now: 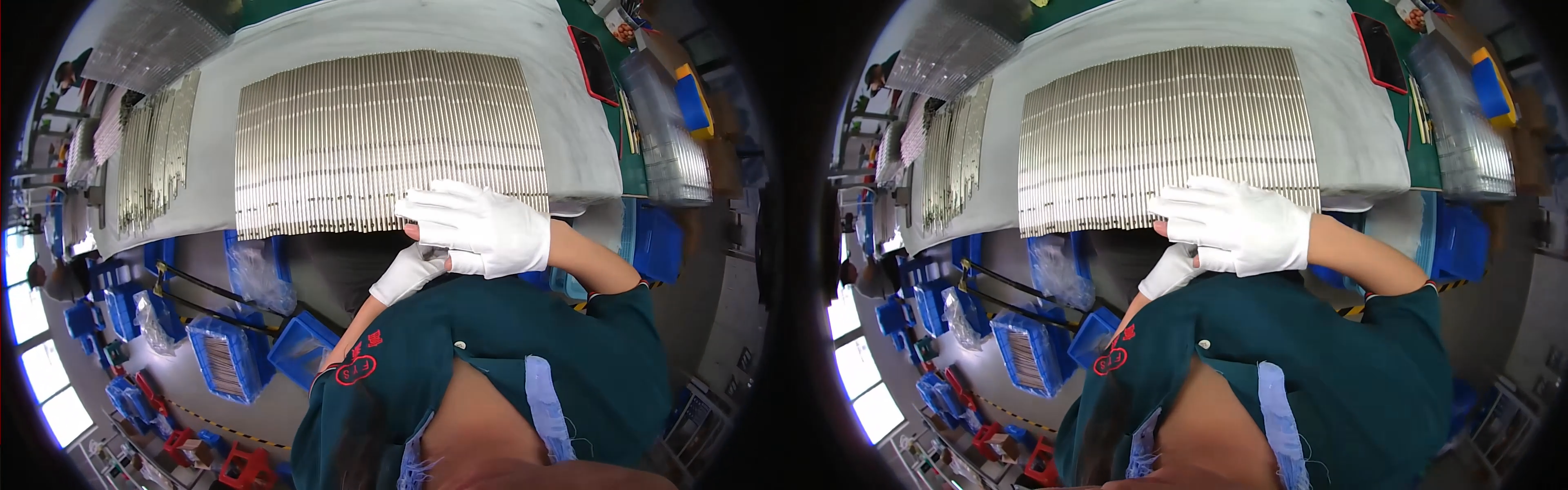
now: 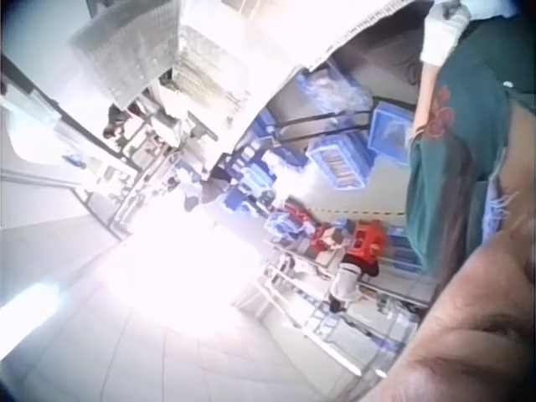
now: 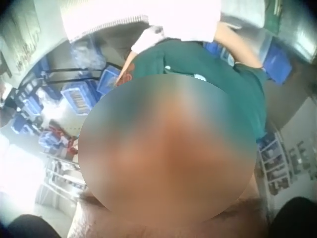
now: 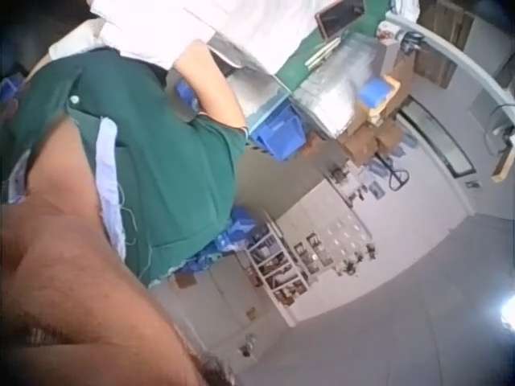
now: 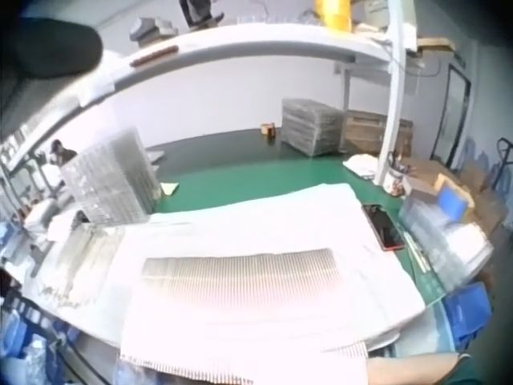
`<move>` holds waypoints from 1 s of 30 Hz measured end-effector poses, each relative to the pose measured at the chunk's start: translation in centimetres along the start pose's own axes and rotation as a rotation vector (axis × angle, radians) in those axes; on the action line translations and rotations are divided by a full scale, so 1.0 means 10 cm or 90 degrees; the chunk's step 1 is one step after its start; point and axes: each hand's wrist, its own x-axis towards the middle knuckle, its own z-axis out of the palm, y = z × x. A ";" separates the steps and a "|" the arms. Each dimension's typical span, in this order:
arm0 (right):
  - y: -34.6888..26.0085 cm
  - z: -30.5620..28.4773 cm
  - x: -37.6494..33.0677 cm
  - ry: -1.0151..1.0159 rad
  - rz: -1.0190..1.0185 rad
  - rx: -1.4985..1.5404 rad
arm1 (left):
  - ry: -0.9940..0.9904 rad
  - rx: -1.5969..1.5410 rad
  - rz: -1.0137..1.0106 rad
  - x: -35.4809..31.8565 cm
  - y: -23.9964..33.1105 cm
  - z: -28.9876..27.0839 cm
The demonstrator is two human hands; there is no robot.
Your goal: Arranging and aligning thin metal rods into neat rows on a workbench within a factory setting.
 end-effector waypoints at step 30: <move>0.30 -0.36 -0.26 0.049 0.329 -0.332 | 0.165 0.050 0.121 -0.57 0.46 -0.36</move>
